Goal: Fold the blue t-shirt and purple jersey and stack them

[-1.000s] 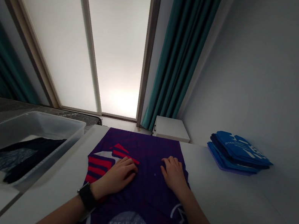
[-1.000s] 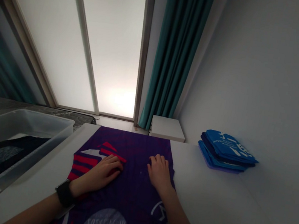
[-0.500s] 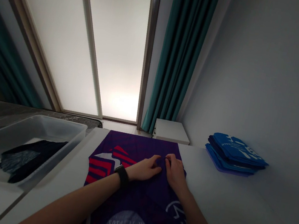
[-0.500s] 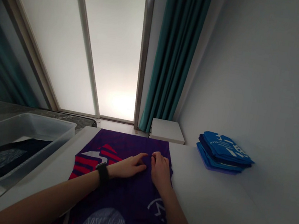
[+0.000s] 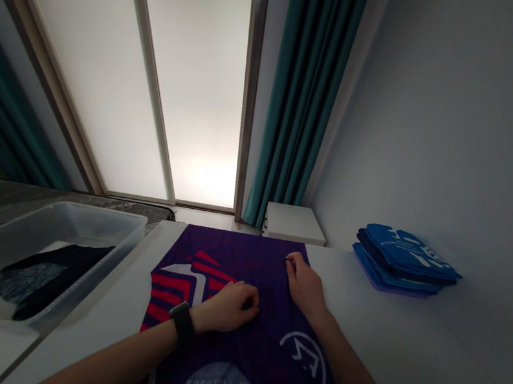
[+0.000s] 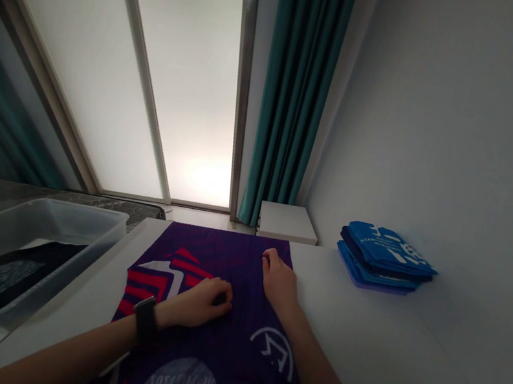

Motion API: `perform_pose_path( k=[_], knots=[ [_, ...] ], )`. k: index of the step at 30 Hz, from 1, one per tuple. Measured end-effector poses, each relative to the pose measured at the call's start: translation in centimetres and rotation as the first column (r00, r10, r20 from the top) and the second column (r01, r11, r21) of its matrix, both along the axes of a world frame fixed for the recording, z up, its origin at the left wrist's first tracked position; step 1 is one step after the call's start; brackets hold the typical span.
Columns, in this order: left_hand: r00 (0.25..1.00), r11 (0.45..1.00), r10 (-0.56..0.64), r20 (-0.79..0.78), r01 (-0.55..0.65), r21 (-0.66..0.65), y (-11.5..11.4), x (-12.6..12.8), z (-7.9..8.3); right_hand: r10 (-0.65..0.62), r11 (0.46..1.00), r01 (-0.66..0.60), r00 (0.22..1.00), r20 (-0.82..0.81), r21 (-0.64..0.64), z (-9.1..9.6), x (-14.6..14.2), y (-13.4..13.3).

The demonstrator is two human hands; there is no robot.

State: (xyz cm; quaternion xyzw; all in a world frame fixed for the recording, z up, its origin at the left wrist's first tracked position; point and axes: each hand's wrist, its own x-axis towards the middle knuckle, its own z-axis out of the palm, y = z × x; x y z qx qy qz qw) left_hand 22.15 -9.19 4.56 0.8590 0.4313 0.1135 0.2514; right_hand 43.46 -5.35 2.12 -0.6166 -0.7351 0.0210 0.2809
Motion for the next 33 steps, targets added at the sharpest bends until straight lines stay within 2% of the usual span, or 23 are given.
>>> perform_pose_path(
  k=[3, 6, 12, 16, 24, 28, 33],
  knots=[
    [0.996, 0.995, 0.093, 0.014, -0.093, 0.022, 0.5, -0.3, 0.4, -0.020, 0.997, 0.028, 0.994, 0.105, -0.068, 1.0, -0.4, 0.9],
    [0.987, 0.983, 0.162, 0.014, -0.162, 0.085, 1.4, -0.8, 0.0, -0.039, 0.993, 0.054, 0.989, 0.141, -0.103, 1.3, -0.7, 1.6],
    [0.976, 0.958, 0.215, 0.038, -0.218, 0.187, 2.8, -2.0, -2.1, -0.063, 0.971, 0.114, 0.970, 0.235, -0.210, -0.4, -0.7, 2.3],
    [0.966, 0.943, 0.246, 0.084, -0.259, 0.209, 3.2, -3.6, -2.7, -0.057, 0.955, 0.137, 0.955, 0.290, -0.264, -1.6, -0.3, 2.3],
    [0.987, 0.958, 0.080, 0.137, -0.114, 0.262, 2.0, -6.2, -3.2, -0.040, 0.954, 0.130, 0.948, 0.317, -0.269, -2.2, 0.1, 2.1],
    [0.996, 0.947, 0.055, 0.075, -0.076, 0.311, 1.2, -6.3, -3.9, -0.048, 0.957, 0.135, 0.946, 0.321, -0.255, -2.4, 0.4, 2.1],
    [0.997, 0.944, 0.074, 0.030, -0.079, 0.320, 0.5, -6.3, -3.8, -0.048, 0.962, 0.132, 0.943, 0.330, -0.238, -2.5, 0.5, 2.0]
  ],
)
